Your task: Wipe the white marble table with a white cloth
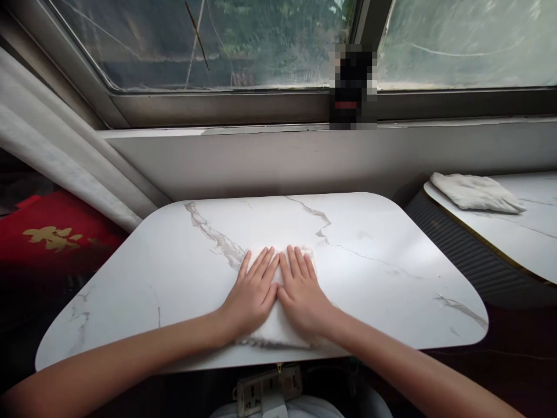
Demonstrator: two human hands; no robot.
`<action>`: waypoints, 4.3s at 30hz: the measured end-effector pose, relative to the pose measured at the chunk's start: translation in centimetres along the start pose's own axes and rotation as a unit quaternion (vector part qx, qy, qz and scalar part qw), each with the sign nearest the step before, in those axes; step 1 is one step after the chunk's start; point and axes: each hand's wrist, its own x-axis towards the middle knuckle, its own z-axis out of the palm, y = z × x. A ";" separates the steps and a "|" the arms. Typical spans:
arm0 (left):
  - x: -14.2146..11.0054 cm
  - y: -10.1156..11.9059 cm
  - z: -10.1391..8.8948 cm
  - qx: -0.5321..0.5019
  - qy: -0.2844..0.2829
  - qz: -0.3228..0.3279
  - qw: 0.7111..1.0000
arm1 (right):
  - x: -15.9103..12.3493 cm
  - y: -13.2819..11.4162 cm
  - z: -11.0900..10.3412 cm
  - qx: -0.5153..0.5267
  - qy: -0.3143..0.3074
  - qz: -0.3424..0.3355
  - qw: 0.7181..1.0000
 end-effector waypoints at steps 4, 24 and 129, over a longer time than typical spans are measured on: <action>6.8 -2.1 1.1 -0.010 0.013 -0.060 0.998 | 6.8 3.4 -0.6 -0.006 0.010 0.054 0.998; 20.8 -3.5 3.9 0.000 0.060 -0.123 0.991 | 15.8 12.8 -1.9 -0.064 0.077 0.066 0.993; 21.5 19.5 7.7 -0.058 0.041 0.068 0.995 | -7.4 27.0 -5.6 -0.073 0.120 0.140 0.980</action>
